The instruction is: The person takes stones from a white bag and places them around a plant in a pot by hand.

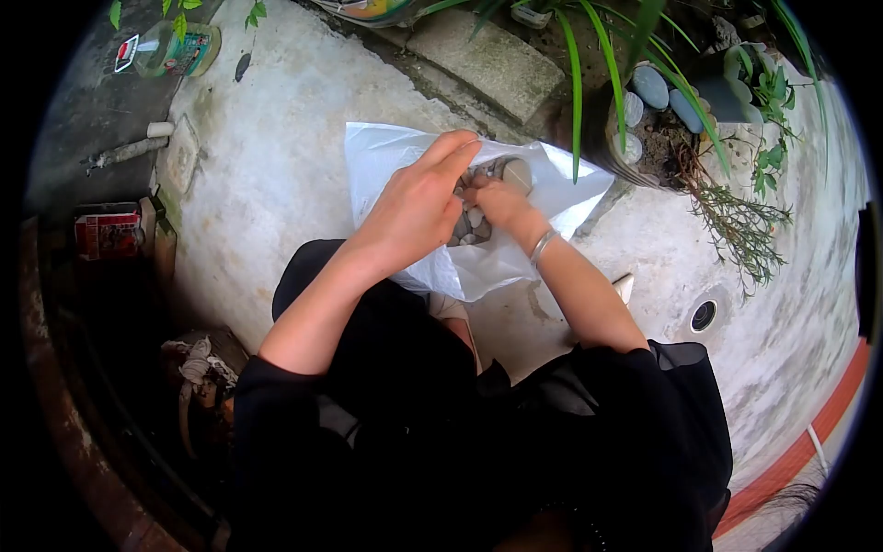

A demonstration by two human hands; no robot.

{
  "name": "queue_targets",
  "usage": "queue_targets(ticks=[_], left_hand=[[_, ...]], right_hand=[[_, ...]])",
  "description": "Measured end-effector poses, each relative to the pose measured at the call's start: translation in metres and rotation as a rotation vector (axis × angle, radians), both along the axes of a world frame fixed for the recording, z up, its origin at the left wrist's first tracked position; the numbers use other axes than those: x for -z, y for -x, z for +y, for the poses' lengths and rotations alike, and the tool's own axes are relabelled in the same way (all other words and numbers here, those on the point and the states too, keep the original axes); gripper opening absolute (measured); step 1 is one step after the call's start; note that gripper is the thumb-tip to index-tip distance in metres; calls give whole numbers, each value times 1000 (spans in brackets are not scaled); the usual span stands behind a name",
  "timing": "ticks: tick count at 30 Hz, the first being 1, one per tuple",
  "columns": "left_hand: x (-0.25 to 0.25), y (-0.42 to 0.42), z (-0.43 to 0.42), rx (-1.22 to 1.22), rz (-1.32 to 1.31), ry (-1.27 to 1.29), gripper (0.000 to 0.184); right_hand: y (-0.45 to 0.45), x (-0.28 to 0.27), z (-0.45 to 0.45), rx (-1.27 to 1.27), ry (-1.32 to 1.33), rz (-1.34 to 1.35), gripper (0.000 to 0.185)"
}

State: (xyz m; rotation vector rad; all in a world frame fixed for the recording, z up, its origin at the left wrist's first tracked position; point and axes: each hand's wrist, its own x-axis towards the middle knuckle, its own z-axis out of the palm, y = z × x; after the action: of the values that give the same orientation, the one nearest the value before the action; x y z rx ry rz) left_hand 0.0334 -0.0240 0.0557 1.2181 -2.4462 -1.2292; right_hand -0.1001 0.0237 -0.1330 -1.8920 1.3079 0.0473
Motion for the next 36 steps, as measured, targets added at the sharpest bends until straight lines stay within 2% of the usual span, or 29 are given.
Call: queue_targets(ticks=[4,6,10,11,12,15,16,20,27,30,32,33,35,36], left_hand=[[-2,2,1,3,7,-9,55],[-3,2,1,17,-1,-4,54],[-1,2,-1,48,-6,43,52],[-1,2,-1,55,-5,83,51],[-2,2,-1,44,-3,63,51],[-8,5,0,17,-7,-10,52],[-7,5,1,23,-4,-7,52],[-5,5,-1,70,-12,78,52],[-6,9,-1,79,-25,80,53],[-8,10,-1,69,-33,65,53],[-7,9,-1,79,-31,71,53],[-6,9,-1,85,-31,73,53],[-8,10,-1,67,-31,37,53],[-8,10,0,41,-35,1,54]], right_hand=[[-9,10,2,-70,25,135,30],[-20,16,6,-120,140,254,30],[-33,33,9,-7,8,247,29],[-35,43,10,-60,-44,288,29],[-36,47,10,-113,-97,327,29],[-43,42,14,-20,-170,363,31],[-37,36,25,63,28,322,20],[-31,31,33,24,63,273,19],[-25,24,35,236,24,162,15],[-22,14,35,367,28,59,14],[-14,-4,36,630,120,-205,15],[-9,-21,38,637,121,-202,15],[8,-60,45,1082,-397,-1007,17],[19,-78,50,1093,-357,-1117,18]])
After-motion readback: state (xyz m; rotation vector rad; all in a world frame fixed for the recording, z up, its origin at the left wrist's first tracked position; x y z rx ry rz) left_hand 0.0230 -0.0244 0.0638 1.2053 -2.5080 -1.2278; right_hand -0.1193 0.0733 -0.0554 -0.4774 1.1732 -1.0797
